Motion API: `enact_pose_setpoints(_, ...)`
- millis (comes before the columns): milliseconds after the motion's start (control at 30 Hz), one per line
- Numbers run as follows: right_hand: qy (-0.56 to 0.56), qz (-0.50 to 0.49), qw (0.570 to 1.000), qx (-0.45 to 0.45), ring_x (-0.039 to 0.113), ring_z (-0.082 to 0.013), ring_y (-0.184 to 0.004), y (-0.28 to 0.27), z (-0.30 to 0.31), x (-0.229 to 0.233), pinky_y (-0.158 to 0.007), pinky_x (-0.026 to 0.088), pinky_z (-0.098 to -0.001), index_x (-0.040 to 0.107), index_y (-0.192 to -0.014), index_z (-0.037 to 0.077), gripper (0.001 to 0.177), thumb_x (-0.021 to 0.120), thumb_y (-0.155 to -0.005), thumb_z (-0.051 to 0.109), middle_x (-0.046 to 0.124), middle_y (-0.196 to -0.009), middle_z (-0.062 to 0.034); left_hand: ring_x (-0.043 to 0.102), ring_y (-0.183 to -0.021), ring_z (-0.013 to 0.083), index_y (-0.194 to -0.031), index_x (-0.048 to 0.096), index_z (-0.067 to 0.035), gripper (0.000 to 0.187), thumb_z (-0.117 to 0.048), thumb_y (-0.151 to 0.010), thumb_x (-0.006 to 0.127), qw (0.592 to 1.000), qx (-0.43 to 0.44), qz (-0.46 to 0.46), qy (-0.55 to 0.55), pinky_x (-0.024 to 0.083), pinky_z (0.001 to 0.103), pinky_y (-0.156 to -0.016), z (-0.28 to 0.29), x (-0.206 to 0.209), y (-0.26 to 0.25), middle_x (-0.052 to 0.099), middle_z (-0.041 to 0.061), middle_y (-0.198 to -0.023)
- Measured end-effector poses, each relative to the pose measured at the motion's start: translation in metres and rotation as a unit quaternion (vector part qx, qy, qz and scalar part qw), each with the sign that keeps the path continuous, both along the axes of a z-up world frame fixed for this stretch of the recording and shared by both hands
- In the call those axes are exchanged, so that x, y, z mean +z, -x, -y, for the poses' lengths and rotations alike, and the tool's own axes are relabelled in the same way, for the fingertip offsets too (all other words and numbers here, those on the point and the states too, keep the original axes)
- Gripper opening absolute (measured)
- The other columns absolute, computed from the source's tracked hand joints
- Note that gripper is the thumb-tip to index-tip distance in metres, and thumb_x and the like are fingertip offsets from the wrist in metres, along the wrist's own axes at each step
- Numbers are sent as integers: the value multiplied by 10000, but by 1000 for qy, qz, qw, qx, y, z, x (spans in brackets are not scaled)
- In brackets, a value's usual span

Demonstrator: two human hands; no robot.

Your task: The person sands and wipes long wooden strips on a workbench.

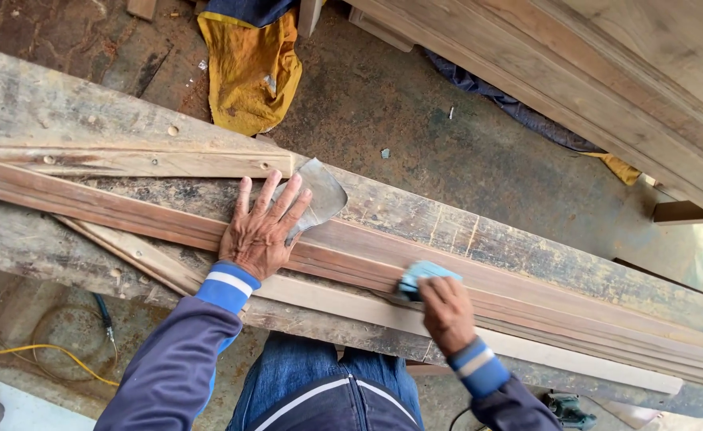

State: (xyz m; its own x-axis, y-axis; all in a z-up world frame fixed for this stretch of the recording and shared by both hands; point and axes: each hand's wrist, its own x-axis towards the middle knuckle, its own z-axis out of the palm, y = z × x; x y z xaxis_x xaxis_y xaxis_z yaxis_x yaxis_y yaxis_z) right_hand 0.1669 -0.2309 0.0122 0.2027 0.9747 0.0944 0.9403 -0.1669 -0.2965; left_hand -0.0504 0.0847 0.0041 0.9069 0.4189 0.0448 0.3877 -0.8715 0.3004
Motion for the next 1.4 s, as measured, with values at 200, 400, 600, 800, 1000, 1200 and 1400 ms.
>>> enact_pose_setpoints(200,6,-50,995,83,537,-243,-865,62,-103,32,-726,496,-381,646,-1090,25,272,600,-823,3,583,-987,-98,247,-1546,356,-1554,436,-184,656,-359,-955,641,1000,1,8,-4,170,667,-1234,1,-5,3,290,77,-1682)
enact_pose_setpoints(400,21,-5,1000,13,548,-232,-810,23,-32,12,-654,474,-377,674,-1101,13,277,618,-832,-23,596,-929,-90,220,-1547,363,-1570,389,-189,712,-365,-929,642,1000,10,11,14,149,663,-1230,-2,-7,3,269,96,-1684)
enact_pose_setpoints(600,8,-23,998,50,553,-228,-861,80,-103,1,-702,489,-365,666,-1095,18,284,599,-829,-52,618,-1003,-103,211,-1548,378,-1599,324,-187,778,-379,-921,655,1000,-2,5,17,139,666,-1233,2,-6,6,237,102,-1687)
enact_pose_setpoints(800,15,-67,994,88,563,-275,-940,63,-98,19,-778,520,-406,653,-1133,7,356,606,-784,-48,607,-1085,-124,214,-1559,363,-1613,321,-191,786,-346,-938,691,999,3,37,13,157,643,-1252,2,-3,6,232,96,-1701)
enact_pose_setpoints(1000,23,11,1000,-17,591,-265,-848,-55,83,-3,-697,512,-406,682,-1080,-18,267,644,-819,-58,625,-977,-109,230,-1545,359,-1598,331,-213,821,-331,-882,716,1000,1,18,9,164,647,-1247,0,1,3,250,85,-1688)
enact_pose_setpoints(1200,-31,-35,999,-7,570,-262,-862,-3,9,6,-714,498,-401,675,-1005,11,242,597,-795,-80,624,-999,-105,238,-1551,356,-1603,340,-225,808,-339,-894,712,1000,-7,5,-18,167,647,-1252,2,0,2,268,72,-1690)
enact_pose_setpoints(1400,-14,-69,996,48,579,-281,-920,18,-31,12,-765,513,-417,674,-1050,21,308,584,-769,-70,644,-1084,-122,243,-1559,350,-1591,363,-265,784,-345,-887,700,1000,0,-20,-18,166,634,-1262,5,1,3,283,63,-1691)
